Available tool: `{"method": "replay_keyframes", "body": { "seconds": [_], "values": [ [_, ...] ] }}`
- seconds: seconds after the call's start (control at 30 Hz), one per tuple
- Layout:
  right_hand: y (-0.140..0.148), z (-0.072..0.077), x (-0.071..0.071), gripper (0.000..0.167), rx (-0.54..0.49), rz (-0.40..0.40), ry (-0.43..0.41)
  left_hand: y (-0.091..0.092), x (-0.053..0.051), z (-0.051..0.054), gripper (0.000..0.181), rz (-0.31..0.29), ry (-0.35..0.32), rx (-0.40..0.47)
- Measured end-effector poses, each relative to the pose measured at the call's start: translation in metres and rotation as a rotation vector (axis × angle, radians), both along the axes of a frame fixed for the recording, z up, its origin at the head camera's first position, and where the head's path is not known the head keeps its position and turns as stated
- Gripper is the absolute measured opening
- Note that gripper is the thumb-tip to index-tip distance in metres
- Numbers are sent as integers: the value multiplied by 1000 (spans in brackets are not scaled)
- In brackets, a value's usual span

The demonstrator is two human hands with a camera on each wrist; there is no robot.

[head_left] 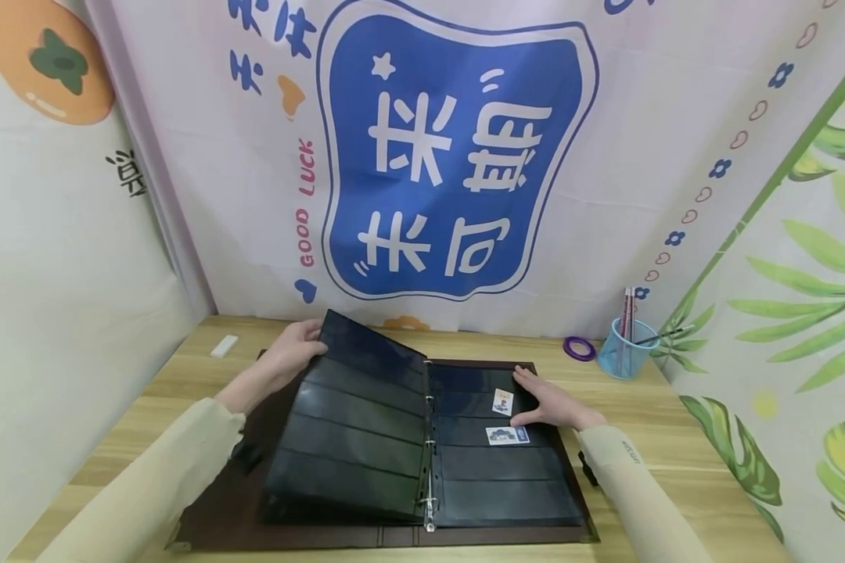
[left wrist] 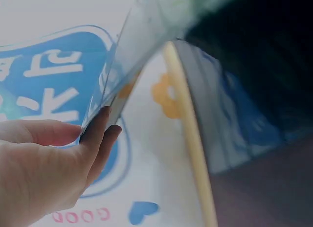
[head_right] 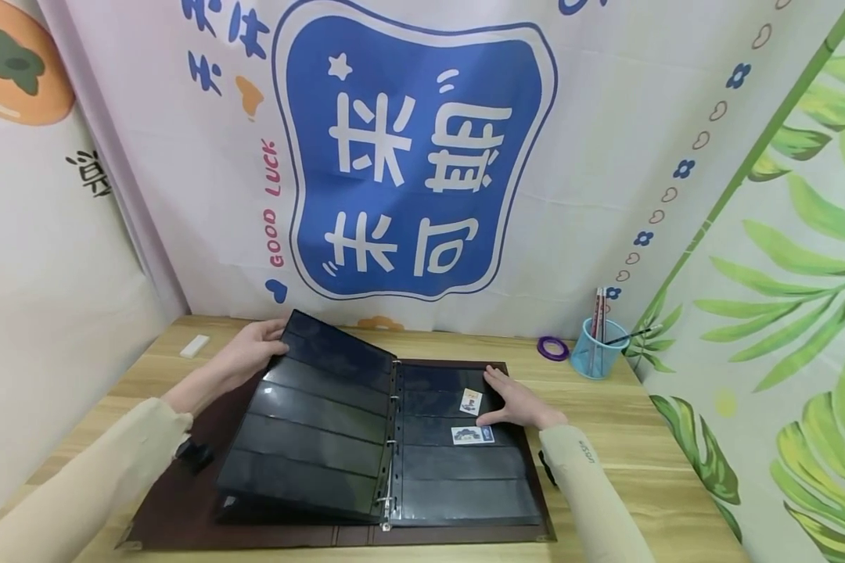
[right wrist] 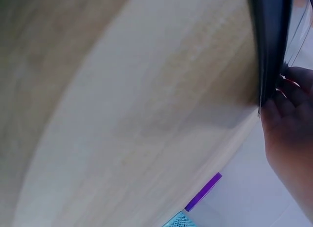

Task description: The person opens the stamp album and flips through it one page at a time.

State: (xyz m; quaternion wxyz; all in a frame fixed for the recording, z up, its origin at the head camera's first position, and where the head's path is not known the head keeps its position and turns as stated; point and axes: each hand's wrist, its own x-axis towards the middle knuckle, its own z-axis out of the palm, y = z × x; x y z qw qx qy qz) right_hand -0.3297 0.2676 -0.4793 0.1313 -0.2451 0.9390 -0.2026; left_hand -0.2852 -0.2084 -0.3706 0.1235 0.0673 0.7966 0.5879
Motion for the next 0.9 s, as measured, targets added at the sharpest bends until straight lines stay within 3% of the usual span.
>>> {"method": "replay_keyframes", "body": {
  "seconds": [0.17, 0.4, 0.63, 0.9],
  "values": [
    [0, 0, 1, 105, 0, -5, -7, -12, 4, -20, 68, 68, -16, -52],
    [0, -2, -1, 105, 9, -16, 9, -21, 7, -47, 70, 103, 2, -142],
    [0, -3, -2, 106, 3, -21, 19, -25, 13, -71, 73, 165, 108, -329],
    [0, -5, -2, 106, -10, -24, 32, -27, 21, -90, 71, 120, 246, -522]
  ]
}}
